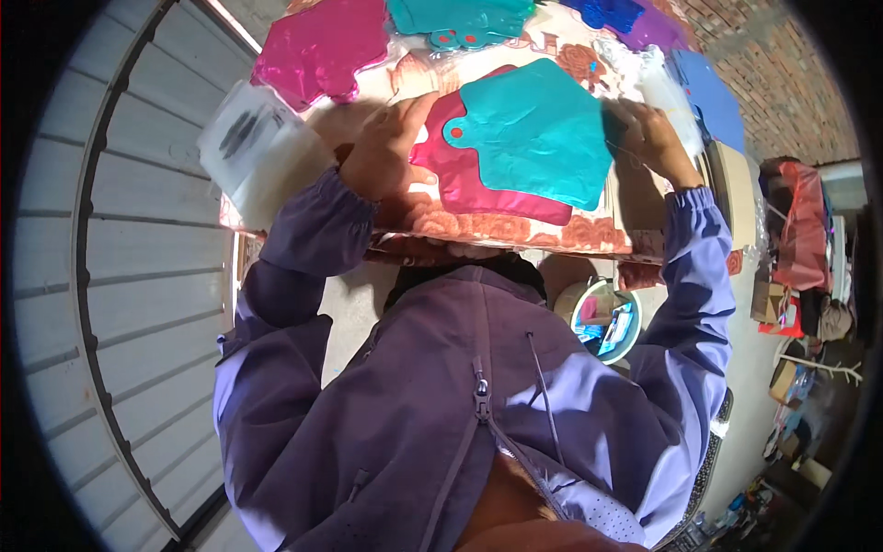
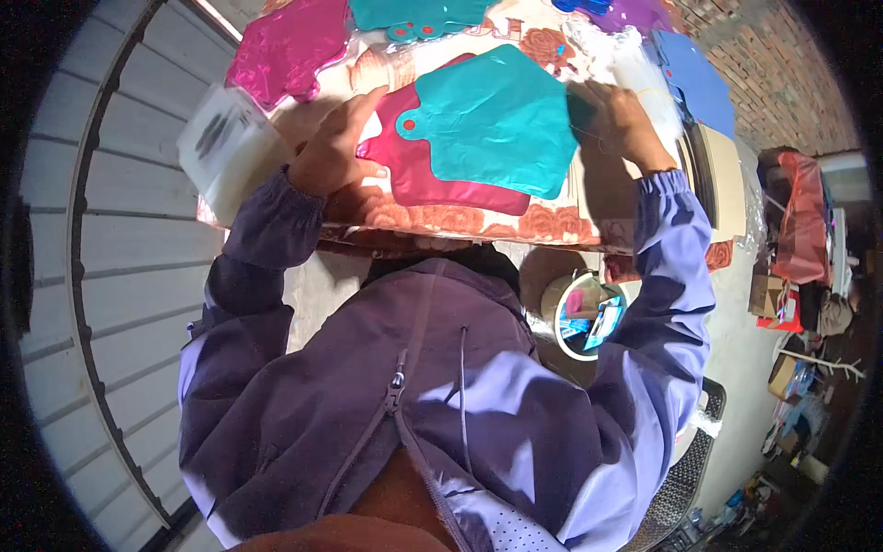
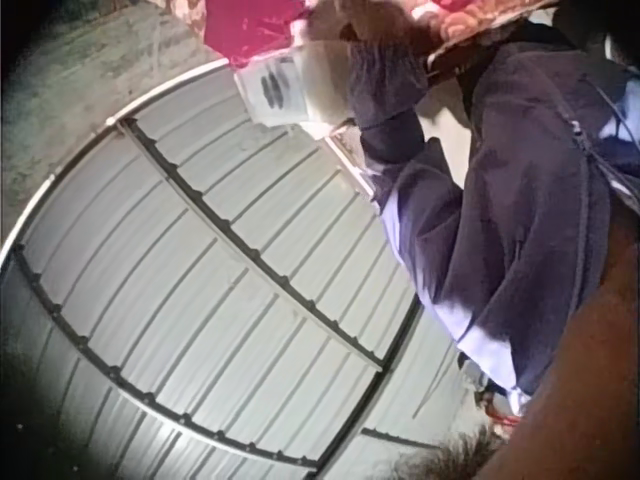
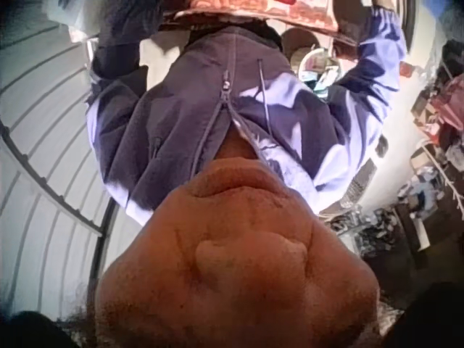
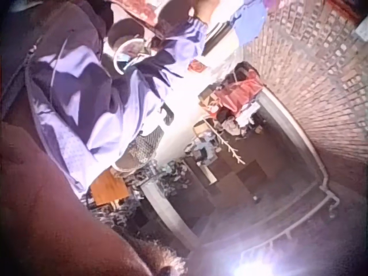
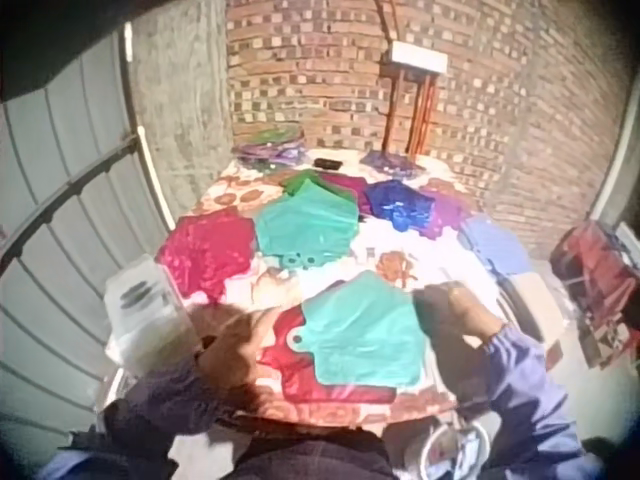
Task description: Folding and placing colored plastic or foil sheets into clear plastic sleeves for packaging.
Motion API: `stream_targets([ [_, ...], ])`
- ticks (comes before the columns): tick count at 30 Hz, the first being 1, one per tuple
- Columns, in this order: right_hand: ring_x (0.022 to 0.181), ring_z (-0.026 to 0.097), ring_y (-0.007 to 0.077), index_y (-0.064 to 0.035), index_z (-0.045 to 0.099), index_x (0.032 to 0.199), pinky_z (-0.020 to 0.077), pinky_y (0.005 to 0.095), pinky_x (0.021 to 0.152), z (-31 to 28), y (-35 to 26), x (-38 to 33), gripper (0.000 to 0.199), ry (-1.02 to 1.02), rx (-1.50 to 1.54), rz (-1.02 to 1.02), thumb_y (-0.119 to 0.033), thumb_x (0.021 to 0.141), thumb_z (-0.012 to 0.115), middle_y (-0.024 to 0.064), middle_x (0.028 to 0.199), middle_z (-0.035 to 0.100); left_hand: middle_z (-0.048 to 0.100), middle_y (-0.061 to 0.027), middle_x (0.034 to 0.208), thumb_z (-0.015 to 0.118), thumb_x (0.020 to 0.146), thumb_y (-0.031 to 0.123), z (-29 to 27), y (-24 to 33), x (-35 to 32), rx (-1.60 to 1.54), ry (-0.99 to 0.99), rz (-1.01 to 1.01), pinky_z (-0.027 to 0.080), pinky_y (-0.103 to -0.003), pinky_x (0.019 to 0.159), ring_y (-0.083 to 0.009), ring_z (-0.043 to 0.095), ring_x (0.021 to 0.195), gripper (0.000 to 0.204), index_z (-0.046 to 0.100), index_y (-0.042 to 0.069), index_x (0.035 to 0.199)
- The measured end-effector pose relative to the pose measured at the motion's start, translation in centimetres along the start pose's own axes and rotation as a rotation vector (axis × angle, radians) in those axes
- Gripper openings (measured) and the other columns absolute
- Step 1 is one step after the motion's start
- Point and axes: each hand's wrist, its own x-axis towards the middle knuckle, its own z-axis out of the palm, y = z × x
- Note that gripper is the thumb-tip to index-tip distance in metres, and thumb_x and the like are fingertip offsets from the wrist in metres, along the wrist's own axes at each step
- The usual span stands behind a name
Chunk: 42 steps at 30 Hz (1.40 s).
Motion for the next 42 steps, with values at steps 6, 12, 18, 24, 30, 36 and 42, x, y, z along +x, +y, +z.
stream_targets([
  [6, 0.107, 0.058, 0.0353, -0.0025, 0.060, 0.120, 0.0443, 0.0392, 0.096, 1.1, -1.2, 0.4, 0.056, -0.216, 0.240, 0.091, 0.005, 0.066, 0.070, 0.0179, 0.117, 0.062, 0.057, -0.0247, 0.119, 0.081, 0.056, 0.008, -0.1, -0.9, -0.8, 0.009, 0.006, 0.083, 0.043, -0.043, 0.094, -0.0396, 0.053, 0.111, 0.092, 0.038, -0.006, 0.137],
  [12, 0.112, 0.056, 0.0335, -0.0047, 0.059, 0.123, 0.0421, 0.0382, 0.100, 2.1, -3.0, 0.5, 0.059, -0.202, 0.270, -0.015, 0.008, 0.066, 0.069, 0.0171, 0.121, 0.061, 0.056, -0.0238, 0.124, 0.076, 0.059, 0.003, 0.4, -1.4, -0.9, -0.025, -0.025, 0.040, 0.044, -0.041, 0.094, -0.0376, 0.054, 0.112, 0.084, 0.042, -0.004, 0.135],
  [18, 0.112, 0.057, 0.0319, -0.0061, 0.060, 0.122, 0.0423, 0.0370, 0.102, 1.7, -5.2, 0.9, 0.057, -0.236, 0.482, -0.011, 0.008, 0.068, 0.070, 0.0150, 0.121, 0.062, 0.058, -0.0225, 0.119, 0.068, 0.064, -0.005, 0.7, -1.8, -1.0, 0.028, -0.034, 0.134, 0.047, -0.040, 0.092, -0.0375, 0.057, 0.109, 0.067, 0.050, -0.005, 0.128],
  [24, 0.112, 0.056, 0.0319, -0.0062, 0.060, 0.123, 0.0429, 0.0371, 0.101, 1.9, -3.6, 0.2, 0.059, -0.157, 0.381, -0.003, 0.003, 0.067, 0.074, 0.0153, 0.120, 0.062, 0.059, -0.0201, 0.112, 0.071, 0.065, -0.001, -0.4, 0.4, -1.3, 0.028, -0.048, 0.077, 0.046, -0.040, 0.090, -0.0365, 0.057, 0.105, 0.061, 0.053, -0.004, 0.123],
  [30, 0.109, 0.057, 0.0340, -0.0048, 0.059, 0.124, 0.0455, 0.0392, 0.096, 1.5, -2.0, -0.5, 0.060, -0.188, 0.250, 0.108, -0.005, 0.067, 0.078, 0.0158, 0.118, 0.062, 0.058, -0.0170, 0.105, 0.075, 0.067, 0.003, 0.4, 0.4, -1.0, 0.019, 0.009, 0.078, 0.046, -0.041, 0.083, -0.0344, 0.056, 0.099, 0.055, 0.055, -0.001, 0.118],
  [36, 0.104, 0.057, 0.0338, -0.0014, 0.060, 0.116, 0.0454, 0.0395, 0.090, 1.6, -2.8, 0.0, 0.051, -0.231, 0.287, 0.108, -0.003, 0.068, 0.078, 0.0178, 0.115, 0.058, 0.057, -0.0162, 0.099, 0.074, 0.068, 0.004, 0.5, 0.5, -0.8, 0.171, -0.039, 0.066, 0.046, -0.042, 0.082, -0.0349, 0.055, 0.097, 0.049, 0.056, -0.001, 0.113],
  [42, 0.107, 0.055, 0.0361, -0.0028, 0.059, 0.119, 0.0449, 0.0402, 0.092, 1.4, -2.5, -0.9, 0.055, -0.220, 0.377, 0.137, -0.009, 0.068, 0.079, 0.0179, 0.122, 0.055, 0.055, -0.0162, 0.096, 0.073, 0.071, 0.007, -0.7, 2.0, -0.8, 0.204, -0.136, -0.044, 0.046, -0.044, 0.083, -0.0357, 0.055, 0.098, 0.039, 0.057, 0.001, 0.106],
])
